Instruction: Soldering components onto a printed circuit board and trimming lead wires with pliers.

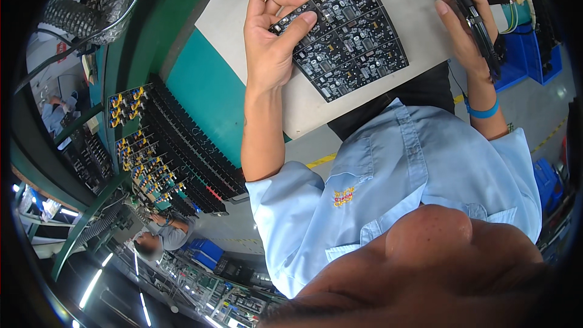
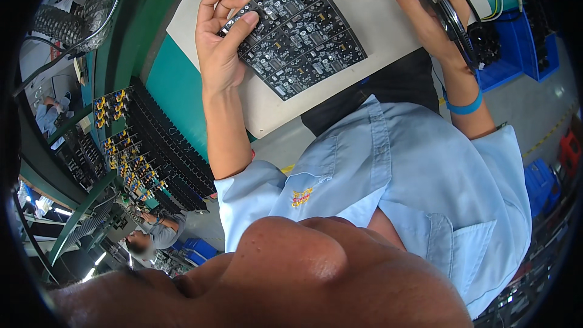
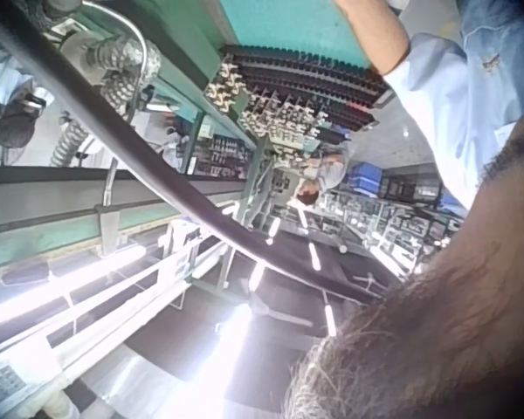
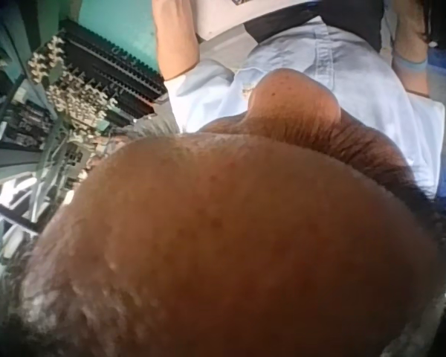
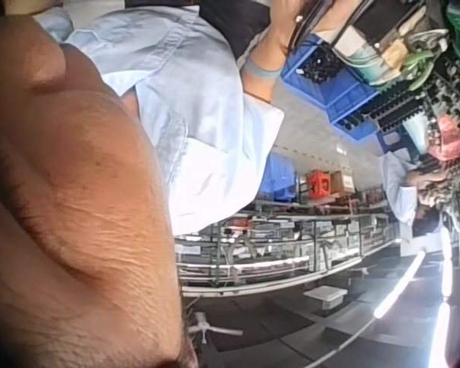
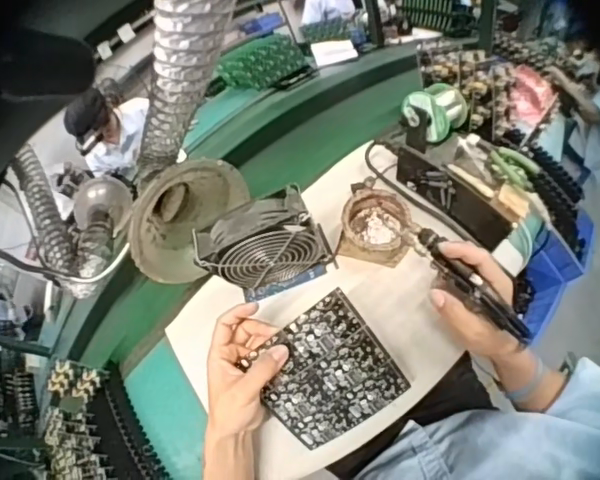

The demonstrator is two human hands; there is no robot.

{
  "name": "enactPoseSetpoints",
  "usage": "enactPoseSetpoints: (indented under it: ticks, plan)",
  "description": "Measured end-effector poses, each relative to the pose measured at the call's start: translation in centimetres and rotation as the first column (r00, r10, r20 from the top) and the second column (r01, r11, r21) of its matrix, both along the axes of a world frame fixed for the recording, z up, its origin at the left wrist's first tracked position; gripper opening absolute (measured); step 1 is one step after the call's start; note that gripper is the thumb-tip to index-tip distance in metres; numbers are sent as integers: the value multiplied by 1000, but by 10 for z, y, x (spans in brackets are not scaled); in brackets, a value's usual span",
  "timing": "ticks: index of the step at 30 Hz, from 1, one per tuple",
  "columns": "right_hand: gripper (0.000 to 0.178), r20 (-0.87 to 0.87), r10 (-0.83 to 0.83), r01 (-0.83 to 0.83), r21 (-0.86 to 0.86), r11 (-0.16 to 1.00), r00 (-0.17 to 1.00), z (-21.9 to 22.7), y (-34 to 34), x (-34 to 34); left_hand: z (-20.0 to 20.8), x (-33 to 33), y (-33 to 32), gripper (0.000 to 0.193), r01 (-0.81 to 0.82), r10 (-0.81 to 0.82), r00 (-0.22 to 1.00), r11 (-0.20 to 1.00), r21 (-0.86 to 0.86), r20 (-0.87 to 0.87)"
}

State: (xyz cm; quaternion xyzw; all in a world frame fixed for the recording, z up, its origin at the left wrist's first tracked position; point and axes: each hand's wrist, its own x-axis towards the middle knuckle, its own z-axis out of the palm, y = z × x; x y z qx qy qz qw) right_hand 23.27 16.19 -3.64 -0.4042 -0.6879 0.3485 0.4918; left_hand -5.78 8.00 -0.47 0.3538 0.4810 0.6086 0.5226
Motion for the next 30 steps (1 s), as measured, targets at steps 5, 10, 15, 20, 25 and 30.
enactPoseSetpoints:
  ticks: [5,10,15,20,25,30]
  plan:
    - [47,24,-1,0,40,999,1000,-1,7,2,-3,2,5,59,-7,7,1000,1000,10,20]
    - [46,-9,23,-23,41,999,1000,2,8,3,1,4,5,60,-21,20,999,1000,12,28]
    - [45,-96,135,-123,120,985,986,15,-1,2,6,6,4,61,-42,41,999,998,39,26]
    - [44,-49,358,-333,269,904,932,35,-18,-7,4,5,2,61,-59,59,998,995,79,3]
    - [45,6,488,-475,244,846,873,37,-24,-13,4,2,-1,62,-55,55,998,995,84,-4]
    - [44,25,483,-473,251,844,875,37,-30,-17,6,0,-6,62,-48,49,999,995,92,-11]
